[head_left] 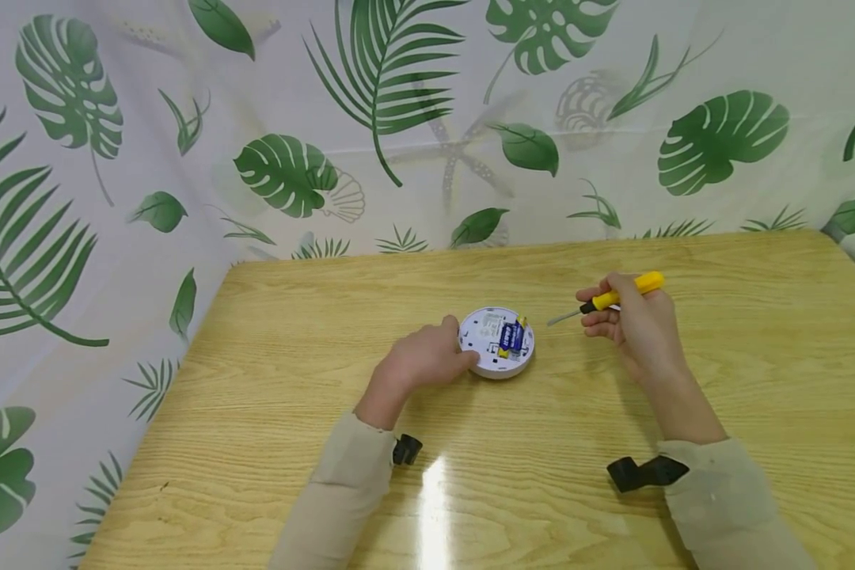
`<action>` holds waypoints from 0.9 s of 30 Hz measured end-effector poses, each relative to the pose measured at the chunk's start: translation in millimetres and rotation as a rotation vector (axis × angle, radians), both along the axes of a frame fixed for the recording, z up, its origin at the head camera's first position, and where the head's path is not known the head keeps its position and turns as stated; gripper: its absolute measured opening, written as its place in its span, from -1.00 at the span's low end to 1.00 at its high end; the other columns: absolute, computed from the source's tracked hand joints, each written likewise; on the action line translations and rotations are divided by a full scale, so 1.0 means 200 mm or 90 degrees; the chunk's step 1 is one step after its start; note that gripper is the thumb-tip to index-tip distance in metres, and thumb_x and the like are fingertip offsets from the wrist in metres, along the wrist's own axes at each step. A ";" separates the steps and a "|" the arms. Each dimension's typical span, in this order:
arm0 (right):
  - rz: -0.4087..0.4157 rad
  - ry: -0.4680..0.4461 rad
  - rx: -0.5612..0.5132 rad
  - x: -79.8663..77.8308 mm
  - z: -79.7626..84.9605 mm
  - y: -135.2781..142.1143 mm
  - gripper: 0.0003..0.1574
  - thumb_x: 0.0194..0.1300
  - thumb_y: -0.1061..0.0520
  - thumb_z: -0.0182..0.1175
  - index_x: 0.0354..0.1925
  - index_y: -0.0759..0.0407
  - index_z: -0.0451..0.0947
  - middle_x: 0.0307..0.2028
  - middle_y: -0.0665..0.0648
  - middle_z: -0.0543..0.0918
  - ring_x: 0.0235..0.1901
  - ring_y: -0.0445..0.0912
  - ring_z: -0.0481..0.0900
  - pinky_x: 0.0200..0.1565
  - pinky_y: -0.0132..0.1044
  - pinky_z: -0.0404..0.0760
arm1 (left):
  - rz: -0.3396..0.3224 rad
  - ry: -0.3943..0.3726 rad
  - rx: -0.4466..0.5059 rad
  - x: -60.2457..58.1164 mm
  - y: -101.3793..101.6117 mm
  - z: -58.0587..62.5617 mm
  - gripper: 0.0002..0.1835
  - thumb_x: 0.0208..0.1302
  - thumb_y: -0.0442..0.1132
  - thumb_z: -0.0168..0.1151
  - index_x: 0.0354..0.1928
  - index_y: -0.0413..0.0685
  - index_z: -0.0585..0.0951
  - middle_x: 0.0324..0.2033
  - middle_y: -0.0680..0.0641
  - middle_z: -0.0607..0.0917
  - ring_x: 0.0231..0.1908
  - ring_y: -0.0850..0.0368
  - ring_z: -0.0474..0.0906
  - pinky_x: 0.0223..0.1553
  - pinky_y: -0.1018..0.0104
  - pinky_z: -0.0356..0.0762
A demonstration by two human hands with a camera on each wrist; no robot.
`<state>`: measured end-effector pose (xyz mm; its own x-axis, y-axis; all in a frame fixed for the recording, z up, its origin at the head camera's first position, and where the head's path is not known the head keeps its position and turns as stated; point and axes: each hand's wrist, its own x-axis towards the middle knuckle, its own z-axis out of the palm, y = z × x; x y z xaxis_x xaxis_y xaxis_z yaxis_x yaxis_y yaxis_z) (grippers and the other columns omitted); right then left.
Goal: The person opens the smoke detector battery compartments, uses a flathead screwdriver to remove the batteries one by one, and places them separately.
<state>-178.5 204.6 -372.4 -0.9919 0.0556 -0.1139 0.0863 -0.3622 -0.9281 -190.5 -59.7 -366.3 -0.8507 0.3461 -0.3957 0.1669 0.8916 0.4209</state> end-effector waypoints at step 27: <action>0.039 0.004 0.139 0.02 0.03 -0.08 -0.68 0.55 0.04 -0.03 -0.10 0.33 0.35 -0.32 0.02 0.72 -0.57 -0.18 0.63 -0.43 -0.37 0.66 | 0.025 -0.011 0.178 -0.09 -0.03 -0.07 -0.14 0.42 0.04 0.16 0.57 -0.01 -0.04 0.35 -0.35 0.32 0.31 -0.15 0.34 0.30 -0.05 0.32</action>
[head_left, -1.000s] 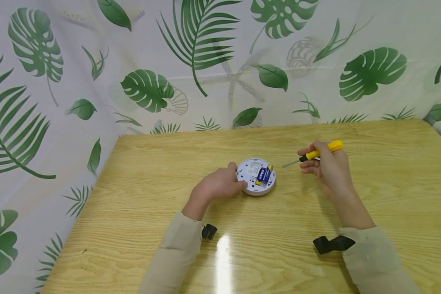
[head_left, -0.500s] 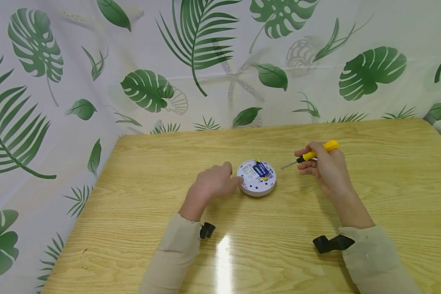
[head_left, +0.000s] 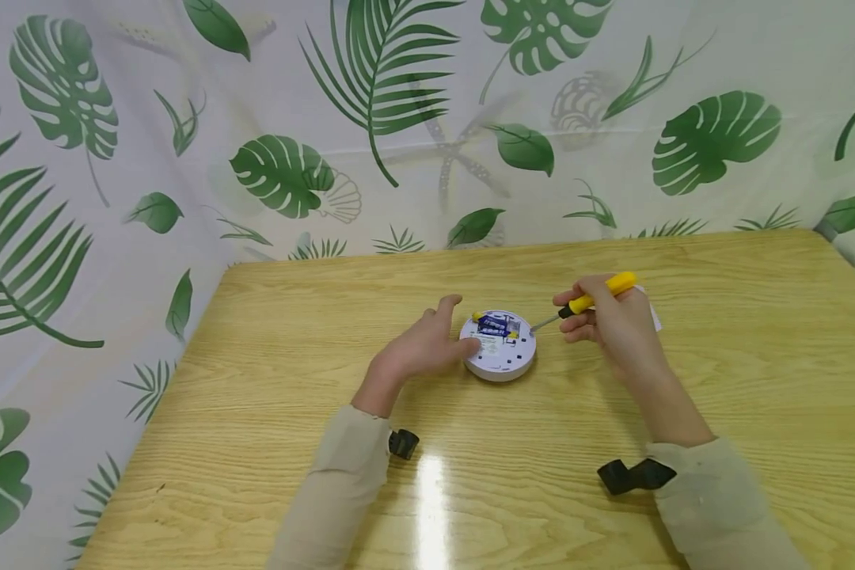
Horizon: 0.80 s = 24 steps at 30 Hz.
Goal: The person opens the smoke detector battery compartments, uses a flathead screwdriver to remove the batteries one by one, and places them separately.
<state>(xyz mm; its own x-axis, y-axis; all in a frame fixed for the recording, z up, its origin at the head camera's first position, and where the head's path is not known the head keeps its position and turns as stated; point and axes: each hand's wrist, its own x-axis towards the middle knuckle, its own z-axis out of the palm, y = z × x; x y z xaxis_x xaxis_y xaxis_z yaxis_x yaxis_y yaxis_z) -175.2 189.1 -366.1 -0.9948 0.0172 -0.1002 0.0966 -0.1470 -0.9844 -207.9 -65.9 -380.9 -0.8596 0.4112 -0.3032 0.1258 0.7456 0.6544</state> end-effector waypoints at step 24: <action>0.053 0.094 0.202 0.02 -0.04 -0.15 -0.57 0.57 0.03 -0.06 -0.06 0.43 0.44 -0.17 0.25 0.65 -0.45 -0.20 0.66 -0.32 -0.30 0.69 | -0.123 0.032 0.059 -0.04 0.07 -0.06 -0.31 0.45 -0.13 0.15 0.54 0.10 0.17 0.30 -0.24 0.42 0.23 -0.03 0.34 0.28 0.10 0.31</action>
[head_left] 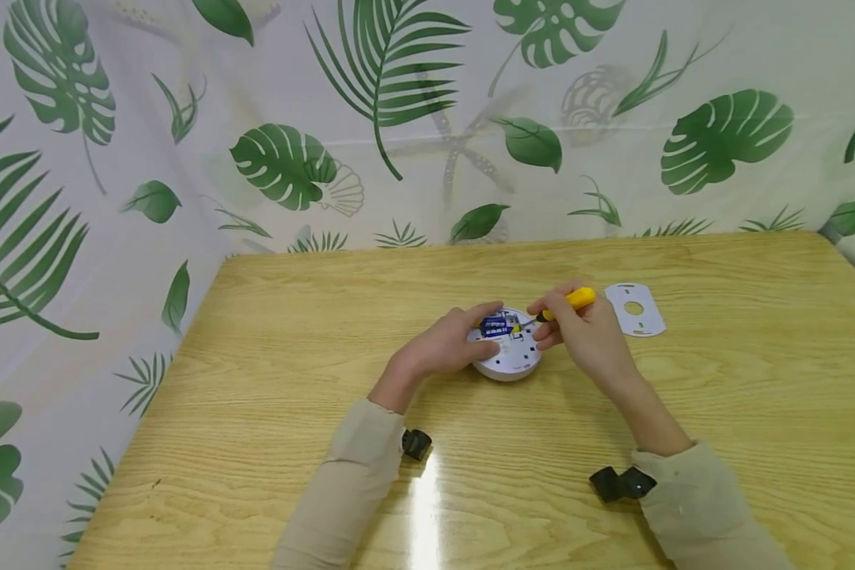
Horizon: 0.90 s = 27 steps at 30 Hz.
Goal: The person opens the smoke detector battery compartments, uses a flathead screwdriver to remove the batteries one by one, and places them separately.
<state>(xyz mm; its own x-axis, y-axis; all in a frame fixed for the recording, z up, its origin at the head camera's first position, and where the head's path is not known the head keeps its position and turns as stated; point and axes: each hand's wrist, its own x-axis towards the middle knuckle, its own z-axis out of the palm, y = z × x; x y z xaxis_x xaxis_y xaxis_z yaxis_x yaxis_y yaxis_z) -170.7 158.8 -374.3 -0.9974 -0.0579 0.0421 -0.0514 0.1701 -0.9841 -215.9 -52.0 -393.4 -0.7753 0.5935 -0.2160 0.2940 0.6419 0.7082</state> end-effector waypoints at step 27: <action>-0.111 -0.466 -0.776 -0.12 -0.09 0.20 -0.87 0.47 0.29 -0.31 -0.10 0.06 0.04 -0.14 0.14 0.27 -0.45 -0.07 0.26 -0.39 -0.32 0.26 | -0.067 0.041 -0.030 0.01 -0.01 0.00 -0.31 0.53 -0.17 0.05 0.57 0.00 0.04 0.33 -0.34 0.35 0.27 -0.09 0.31 0.31 0.11 0.29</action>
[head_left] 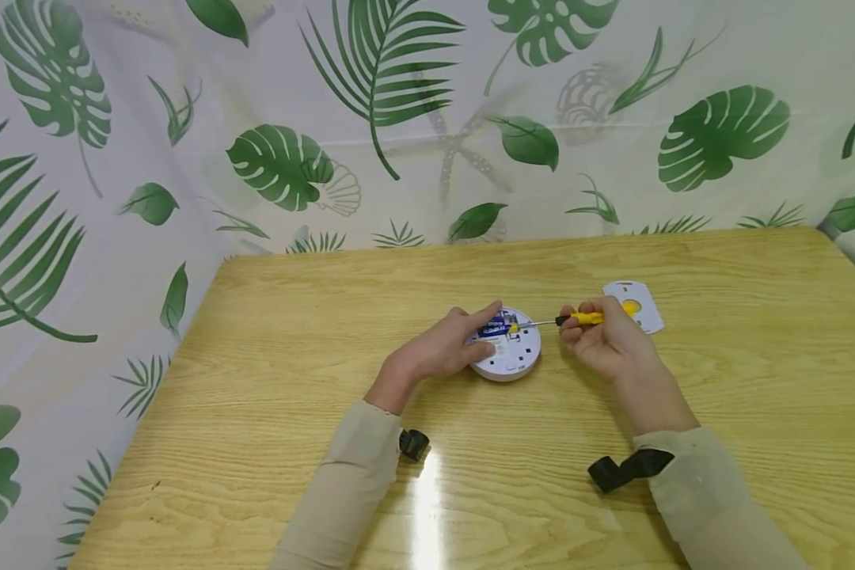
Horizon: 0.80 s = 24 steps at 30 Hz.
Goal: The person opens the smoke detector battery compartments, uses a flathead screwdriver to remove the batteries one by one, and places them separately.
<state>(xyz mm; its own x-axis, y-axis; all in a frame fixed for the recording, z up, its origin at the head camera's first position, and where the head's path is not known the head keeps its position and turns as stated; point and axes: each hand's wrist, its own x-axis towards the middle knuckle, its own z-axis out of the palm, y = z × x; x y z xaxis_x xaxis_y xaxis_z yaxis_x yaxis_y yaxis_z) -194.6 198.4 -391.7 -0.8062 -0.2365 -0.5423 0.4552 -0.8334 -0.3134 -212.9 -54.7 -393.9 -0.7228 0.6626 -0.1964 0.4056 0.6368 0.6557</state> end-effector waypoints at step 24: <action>-0.034 0.003 -0.016 0.01 0.01 0.01 -0.95 0.54 0.20 -0.23 -0.09 0.08 0.08 -0.11 0.19 0.33 -0.47 -0.04 0.35 -0.42 -0.32 0.41 | -0.002 -0.004 0.004 0.00 -0.02 0.01 -0.30 0.51 -0.15 0.07 0.57 0.08 0.05 0.30 -0.28 0.38 0.19 0.00 0.33 0.28 0.17 0.31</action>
<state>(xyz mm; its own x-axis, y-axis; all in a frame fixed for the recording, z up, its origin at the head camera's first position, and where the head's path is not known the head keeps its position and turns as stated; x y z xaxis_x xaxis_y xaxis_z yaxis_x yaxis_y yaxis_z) -192.4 200.9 -389.9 -0.8202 -0.2067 -0.5334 0.4086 -0.8643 -0.2934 -212.9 -58.5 -392.9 -0.7197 0.6658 -0.1969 0.4032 0.6317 0.6621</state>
